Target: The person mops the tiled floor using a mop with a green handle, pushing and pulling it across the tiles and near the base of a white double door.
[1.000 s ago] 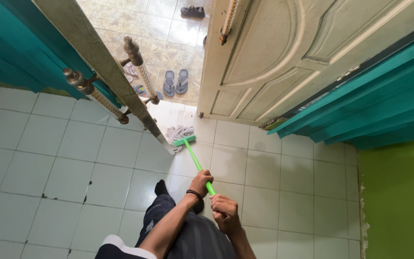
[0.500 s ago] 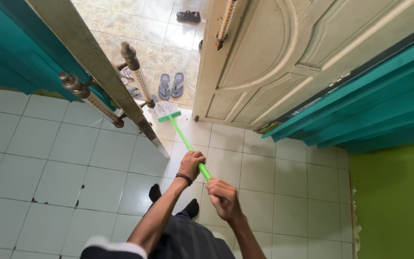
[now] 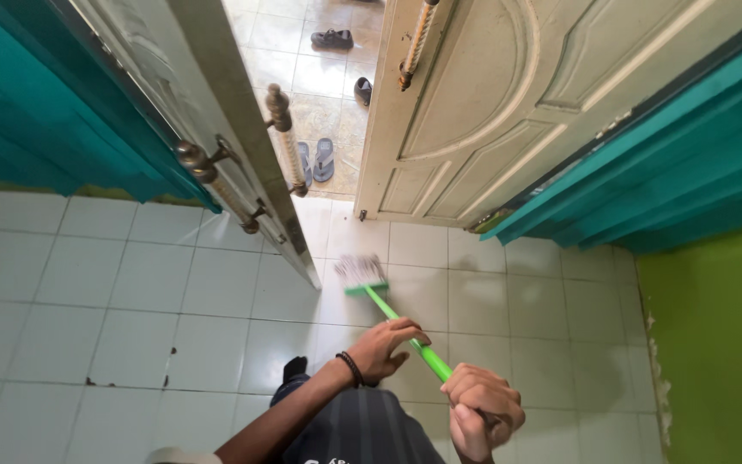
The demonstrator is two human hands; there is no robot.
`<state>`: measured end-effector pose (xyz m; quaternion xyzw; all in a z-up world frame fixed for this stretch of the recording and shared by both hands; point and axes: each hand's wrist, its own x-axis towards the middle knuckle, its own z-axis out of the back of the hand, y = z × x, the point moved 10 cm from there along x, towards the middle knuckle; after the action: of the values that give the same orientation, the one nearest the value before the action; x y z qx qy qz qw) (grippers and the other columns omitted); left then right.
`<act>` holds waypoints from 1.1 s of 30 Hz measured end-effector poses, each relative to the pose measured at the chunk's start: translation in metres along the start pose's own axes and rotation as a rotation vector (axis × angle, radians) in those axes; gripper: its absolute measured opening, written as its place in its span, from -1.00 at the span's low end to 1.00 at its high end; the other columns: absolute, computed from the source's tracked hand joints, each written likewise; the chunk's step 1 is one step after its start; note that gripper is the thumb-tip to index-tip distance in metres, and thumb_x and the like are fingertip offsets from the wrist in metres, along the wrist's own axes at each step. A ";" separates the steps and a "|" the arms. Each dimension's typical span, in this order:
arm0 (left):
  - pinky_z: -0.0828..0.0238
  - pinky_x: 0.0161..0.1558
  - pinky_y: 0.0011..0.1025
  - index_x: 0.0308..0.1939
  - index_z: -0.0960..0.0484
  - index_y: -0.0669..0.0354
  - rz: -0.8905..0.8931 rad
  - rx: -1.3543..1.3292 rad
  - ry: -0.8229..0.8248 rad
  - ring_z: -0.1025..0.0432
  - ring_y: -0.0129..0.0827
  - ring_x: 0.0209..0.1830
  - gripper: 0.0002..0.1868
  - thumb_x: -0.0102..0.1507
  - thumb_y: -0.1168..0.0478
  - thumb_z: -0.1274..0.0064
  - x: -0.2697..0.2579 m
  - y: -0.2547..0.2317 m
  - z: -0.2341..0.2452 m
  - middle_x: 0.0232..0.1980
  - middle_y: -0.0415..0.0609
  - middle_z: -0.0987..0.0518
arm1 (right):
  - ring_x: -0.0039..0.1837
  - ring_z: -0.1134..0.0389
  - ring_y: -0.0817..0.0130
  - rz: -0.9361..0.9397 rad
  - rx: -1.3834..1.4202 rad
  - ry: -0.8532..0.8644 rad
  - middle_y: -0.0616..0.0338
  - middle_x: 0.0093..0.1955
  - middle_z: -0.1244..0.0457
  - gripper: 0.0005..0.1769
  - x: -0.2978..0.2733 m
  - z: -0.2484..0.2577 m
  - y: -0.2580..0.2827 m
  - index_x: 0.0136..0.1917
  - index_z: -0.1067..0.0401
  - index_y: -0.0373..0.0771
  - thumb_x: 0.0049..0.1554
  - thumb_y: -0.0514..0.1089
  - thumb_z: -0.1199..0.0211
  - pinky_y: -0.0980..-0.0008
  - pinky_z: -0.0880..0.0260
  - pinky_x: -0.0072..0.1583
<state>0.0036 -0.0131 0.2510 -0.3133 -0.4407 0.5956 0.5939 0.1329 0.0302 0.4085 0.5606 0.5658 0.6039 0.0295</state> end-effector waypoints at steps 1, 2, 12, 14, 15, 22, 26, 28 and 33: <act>-0.39 0.22 -0.17 0.12 -0.54 0.09 0.034 -0.047 0.054 -0.41 -0.02 0.23 -0.53 0.13 0.44 -0.09 -0.011 0.001 -0.001 0.15 0.03 -0.52 | -0.53 -0.05 0.36 -0.018 -0.050 -0.025 0.15 -0.58 -0.05 -0.88 -0.006 -0.006 -0.003 -0.54 -0.13 -0.32 -0.30 -0.32 -0.06 0.31 -0.28 -0.35; -0.39 0.22 -0.17 0.12 -0.54 0.09 0.030 -0.045 0.066 -0.41 -0.02 0.23 -0.53 0.13 0.44 -0.09 -0.021 -0.001 0.002 0.15 0.03 -0.52 | -0.53 -0.05 0.36 -0.015 -0.055 -0.036 0.15 -0.58 -0.05 -0.88 -0.011 -0.013 -0.004 -0.54 -0.13 -0.32 -0.30 -0.32 -0.06 0.31 -0.28 -0.35; -0.48 0.18 -0.30 0.15 -0.55 0.15 0.172 -0.205 0.063 -0.54 -0.13 0.14 -0.64 0.25 0.38 -0.05 -0.115 0.044 0.032 0.10 0.03 -0.60 | -0.51 -0.11 0.35 -0.095 -0.329 -0.171 0.12 -0.56 -0.10 -0.88 -0.089 -0.069 -0.034 -0.52 -0.15 -0.36 -0.24 -0.34 -0.05 0.31 -0.32 -0.32; -0.49 0.18 -0.32 0.13 -0.58 0.20 0.052 -0.172 -0.190 -0.55 -0.12 0.14 -0.71 0.32 0.40 -0.02 -0.130 0.043 0.073 0.12 0.08 -0.61 | -0.50 -0.12 0.34 -0.109 -0.341 -0.228 0.11 -0.55 -0.10 -0.88 -0.106 -0.072 -0.039 -0.51 -0.16 -0.38 -0.23 -0.36 -0.06 0.30 -0.31 -0.32; -0.51 0.18 -0.33 0.13 -0.58 0.22 0.007 -0.161 -0.344 -0.55 -0.15 0.18 -0.77 0.39 0.39 -0.01 -0.144 0.041 0.099 0.15 0.09 -0.60 | -0.49 -0.13 0.34 -0.126 -0.352 -0.205 0.13 -0.55 -0.10 -0.87 -0.111 -0.078 -0.039 -0.51 -0.16 -0.36 -0.21 -0.34 -0.06 0.30 -0.34 -0.30; 0.04 0.62 -0.16 0.57 -0.04 0.34 -0.011 0.086 -1.103 -0.03 -0.03 0.64 -0.31 0.41 0.33 0.02 -0.161 0.024 0.266 0.65 0.22 -0.03 | -0.46 -0.20 0.31 -0.170 -0.429 -0.123 0.14 -0.54 -0.13 -0.79 -0.119 -0.121 -0.046 -0.52 -0.18 -0.34 -0.16 -0.26 -0.13 0.34 -0.37 -0.28; 0.44 0.69 -0.02 0.67 0.33 0.29 0.083 -0.066 -0.983 0.34 0.09 0.78 -0.11 0.46 0.08 0.12 -0.105 0.053 0.282 0.76 0.30 0.28 | -0.44 -0.21 0.30 -0.175 -0.470 -0.125 0.14 -0.52 -0.12 -0.77 -0.117 -0.143 -0.044 -0.51 -0.17 -0.33 -0.13 -0.25 -0.15 0.33 -0.37 -0.25; 0.46 0.68 0.02 0.67 0.38 0.27 0.148 -0.074 -0.908 0.41 0.10 0.78 -0.10 0.48 -0.01 0.20 -0.093 0.064 0.274 0.76 0.31 0.33 | -0.45 -0.20 0.31 -0.168 -0.478 -0.124 0.15 -0.53 -0.13 -0.77 -0.114 -0.150 -0.042 -0.52 -0.17 -0.33 -0.12 -0.25 -0.13 0.32 -0.38 -0.25; 0.40 0.72 0.00 0.68 0.45 0.20 0.180 -0.067 -0.848 0.39 0.10 0.81 -0.10 0.53 -0.16 0.31 -0.087 0.082 0.273 0.78 0.26 0.35 | -0.46 -0.20 0.33 -0.165 -0.523 -0.175 0.16 -0.54 -0.11 -0.80 -0.112 -0.153 -0.043 -0.52 -0.17 -0.34 -0.15 -0.27 -0.11 0.32 -0.41 -0.25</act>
<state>-0.2681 -0.1330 0.2776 -0.0973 -0.6360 0.7062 0.2956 0.0398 -0.1291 0.3463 0.5360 0.4298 0.6742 0.2709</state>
